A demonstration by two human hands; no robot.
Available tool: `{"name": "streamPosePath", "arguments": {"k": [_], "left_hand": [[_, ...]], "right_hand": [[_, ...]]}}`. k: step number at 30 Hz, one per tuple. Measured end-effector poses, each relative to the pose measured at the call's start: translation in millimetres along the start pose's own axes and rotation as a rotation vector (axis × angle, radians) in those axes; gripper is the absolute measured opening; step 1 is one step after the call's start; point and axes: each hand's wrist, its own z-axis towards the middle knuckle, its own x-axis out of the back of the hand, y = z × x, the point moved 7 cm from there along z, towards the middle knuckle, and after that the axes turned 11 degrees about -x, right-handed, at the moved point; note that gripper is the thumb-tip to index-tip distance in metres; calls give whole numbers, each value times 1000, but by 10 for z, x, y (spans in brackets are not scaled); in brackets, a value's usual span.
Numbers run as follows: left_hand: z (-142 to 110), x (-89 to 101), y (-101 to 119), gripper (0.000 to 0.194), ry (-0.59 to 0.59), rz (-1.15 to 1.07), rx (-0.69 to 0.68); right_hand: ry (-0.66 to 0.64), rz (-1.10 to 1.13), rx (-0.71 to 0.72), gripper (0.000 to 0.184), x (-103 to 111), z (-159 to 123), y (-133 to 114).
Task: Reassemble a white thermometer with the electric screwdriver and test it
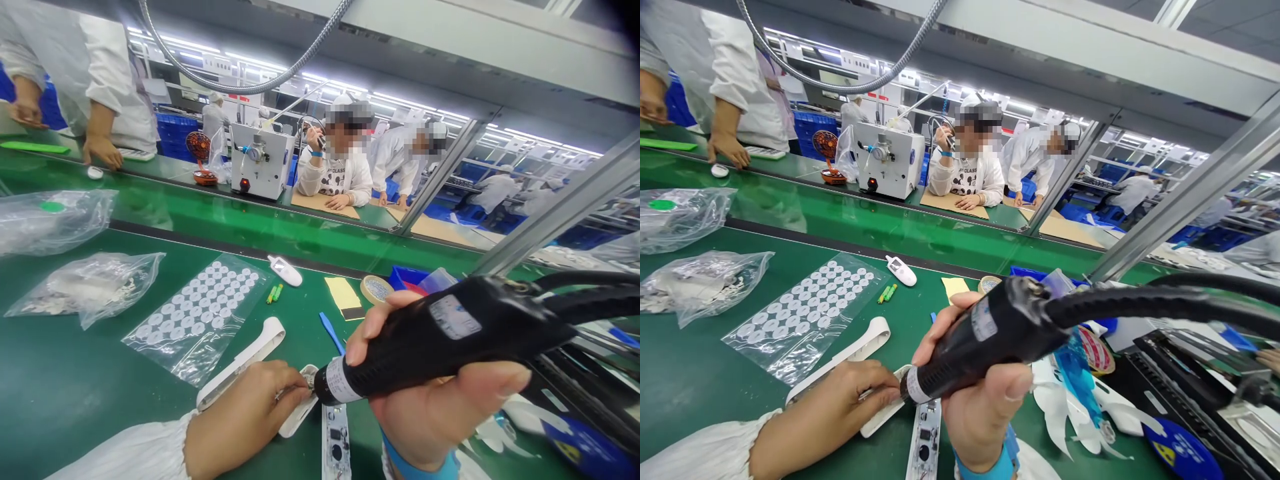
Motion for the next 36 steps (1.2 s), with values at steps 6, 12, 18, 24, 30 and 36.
{"name": "streamPosePath", "arguments": {"k": [6,12,18,24,30,36], "left_hand": [[-13,-31,32,30,-50,108,-27],[-6,-31,41,32,-99,203,-46],[14,-25,35,30,-97,161,-33],[20,-25,26,29,-97,144,-25],[34,-15,44,28,-97,136,-40],[62,-29,27,28,-97,155,-58]], "right_hand": [[-26,-4,-27,60,2,-71,151],[-15,16,25,58,81,-50,143],[23,-9,35,62,150,-3,150],[3,-4,27,62,139,1,166],[11,16,-6,57,126,-17,195],[13,21,-15,61,132,-17,203]]}}
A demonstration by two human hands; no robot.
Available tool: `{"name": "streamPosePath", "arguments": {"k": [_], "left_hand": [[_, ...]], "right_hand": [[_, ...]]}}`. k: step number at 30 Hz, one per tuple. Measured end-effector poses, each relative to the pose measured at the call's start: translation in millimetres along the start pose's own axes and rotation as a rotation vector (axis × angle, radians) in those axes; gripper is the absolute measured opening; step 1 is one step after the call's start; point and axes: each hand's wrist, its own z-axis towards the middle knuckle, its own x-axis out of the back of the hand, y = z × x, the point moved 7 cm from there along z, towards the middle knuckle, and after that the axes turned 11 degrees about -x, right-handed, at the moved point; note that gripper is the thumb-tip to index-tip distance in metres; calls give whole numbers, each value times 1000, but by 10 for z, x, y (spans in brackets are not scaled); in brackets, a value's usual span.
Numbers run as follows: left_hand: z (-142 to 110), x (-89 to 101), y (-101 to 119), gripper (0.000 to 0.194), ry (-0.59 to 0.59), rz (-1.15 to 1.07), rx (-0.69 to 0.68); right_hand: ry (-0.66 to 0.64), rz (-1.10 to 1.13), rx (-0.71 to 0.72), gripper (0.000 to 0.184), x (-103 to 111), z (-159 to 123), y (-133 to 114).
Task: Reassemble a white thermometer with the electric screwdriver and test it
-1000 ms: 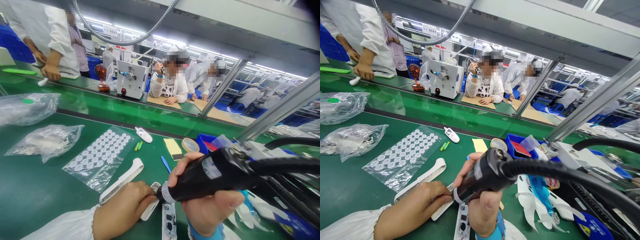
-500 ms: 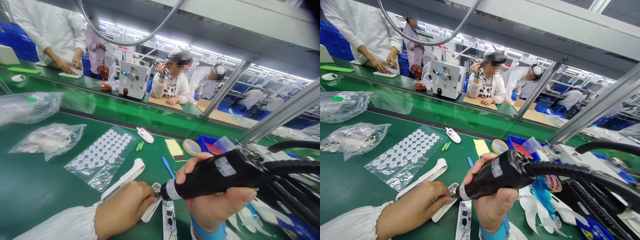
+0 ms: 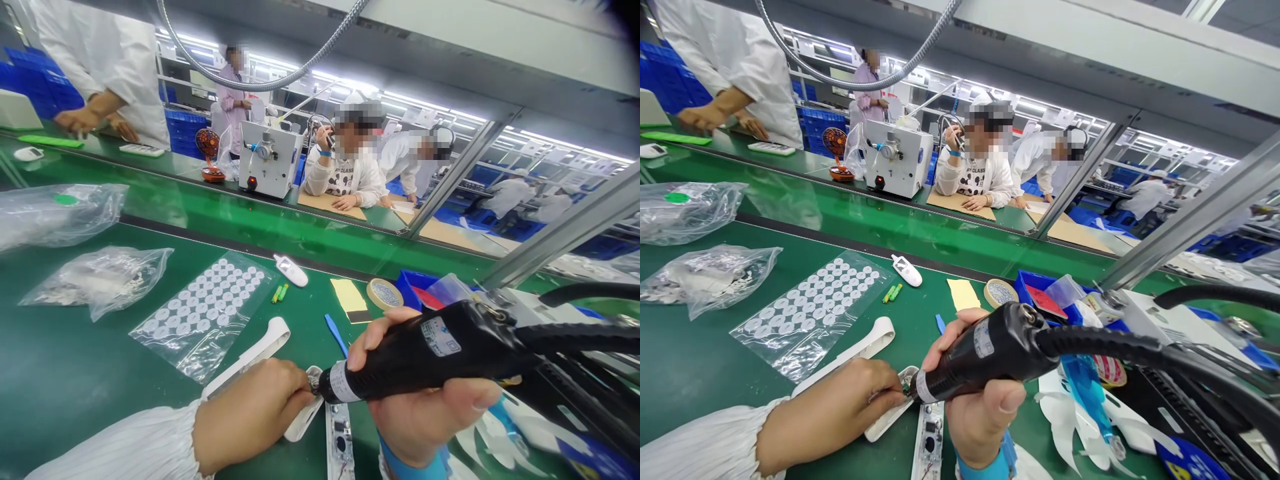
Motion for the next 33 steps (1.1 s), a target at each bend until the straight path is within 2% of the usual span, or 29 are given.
{"name": "streamPosePath", "arguments": {"k": [12,21,29,33], "left_hand": [[3,-6,-9,30,8,-10,-2],[12,18,44,31,38,28,-39],[-5,24,53,33,14,36,-10],[-18,30,91,35,3,91,1]], "right_hand": [[-59,8,-64,62,-129,16,79],[-90,-12,-50,62,-134,-14,89],[-22,-34,54,63,-123,-64,-185],[47,-62,116,64,-19,-75,-365]]}}
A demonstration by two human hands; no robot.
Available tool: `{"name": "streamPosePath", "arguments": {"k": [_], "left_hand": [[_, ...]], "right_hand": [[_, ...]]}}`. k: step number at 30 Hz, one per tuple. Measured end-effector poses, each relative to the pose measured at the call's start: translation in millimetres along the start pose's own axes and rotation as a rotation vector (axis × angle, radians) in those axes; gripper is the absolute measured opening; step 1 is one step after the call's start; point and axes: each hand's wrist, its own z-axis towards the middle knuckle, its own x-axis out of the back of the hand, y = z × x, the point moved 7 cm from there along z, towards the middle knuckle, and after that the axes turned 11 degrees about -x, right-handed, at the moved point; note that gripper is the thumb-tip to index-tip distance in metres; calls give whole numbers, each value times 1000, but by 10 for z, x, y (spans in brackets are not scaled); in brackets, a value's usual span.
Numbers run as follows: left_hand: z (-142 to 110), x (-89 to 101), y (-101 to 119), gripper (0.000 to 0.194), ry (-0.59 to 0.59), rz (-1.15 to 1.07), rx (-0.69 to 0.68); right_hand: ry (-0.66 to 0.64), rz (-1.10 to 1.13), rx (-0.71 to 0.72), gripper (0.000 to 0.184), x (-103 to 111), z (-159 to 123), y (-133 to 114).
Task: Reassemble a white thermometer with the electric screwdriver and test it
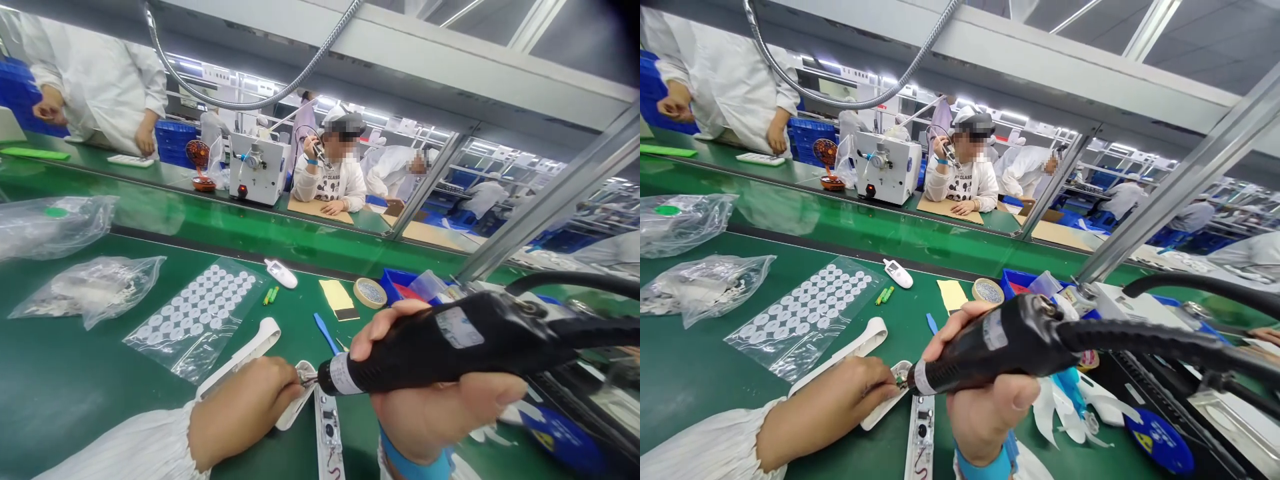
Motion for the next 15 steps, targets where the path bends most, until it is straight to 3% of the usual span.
{"name": "streamPosePath", "arguments": {"k": [9,12,15], "left_hand": [[-143,-166,58,34,24,411,-117],[-199,-217,59,31,41,443,-120],[-216,-213,73,27,60,404,-100]], "right_hand": [[252,27,87,57,530,-56,-188],[319,17,68,59,700,-116,-208],[346,-13,64,50,851,-180,-255]]}}
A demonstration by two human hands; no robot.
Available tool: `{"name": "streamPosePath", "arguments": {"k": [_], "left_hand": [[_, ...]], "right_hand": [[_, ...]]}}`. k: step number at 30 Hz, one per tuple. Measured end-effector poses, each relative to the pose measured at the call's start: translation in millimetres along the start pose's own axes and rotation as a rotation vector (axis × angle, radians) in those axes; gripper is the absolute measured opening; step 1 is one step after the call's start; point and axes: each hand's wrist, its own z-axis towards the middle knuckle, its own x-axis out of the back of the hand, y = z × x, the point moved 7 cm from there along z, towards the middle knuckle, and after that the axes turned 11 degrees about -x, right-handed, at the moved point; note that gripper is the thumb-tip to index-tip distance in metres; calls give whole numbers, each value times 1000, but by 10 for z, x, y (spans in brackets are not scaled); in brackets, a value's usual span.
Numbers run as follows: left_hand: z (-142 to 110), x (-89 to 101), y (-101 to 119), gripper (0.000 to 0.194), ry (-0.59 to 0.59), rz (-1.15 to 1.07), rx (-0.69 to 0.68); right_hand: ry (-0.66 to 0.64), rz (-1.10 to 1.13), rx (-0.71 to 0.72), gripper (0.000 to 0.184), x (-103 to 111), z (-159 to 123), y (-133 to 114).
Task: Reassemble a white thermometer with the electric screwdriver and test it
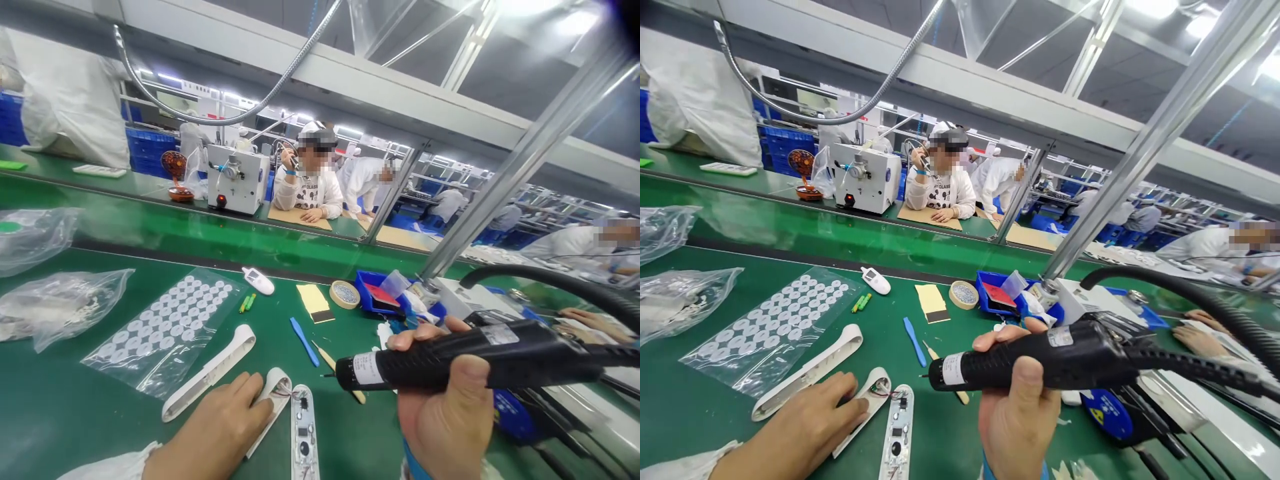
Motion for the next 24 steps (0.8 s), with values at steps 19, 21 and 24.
{"name": "streamPosePath", "arguments": {"k": [19,21,24], "left_hand": [[1120,565,208,28,75,-6,-172],[1584,558,237,32,90,28,-201],[2161,554,247,33,152,84,-185]], "right_hand": [[-424,-279,281,26,627,-50,-208],[-429,-277,320,33,598,-55,-146],[-643,-444,379,26,552,-78,-73]]}}
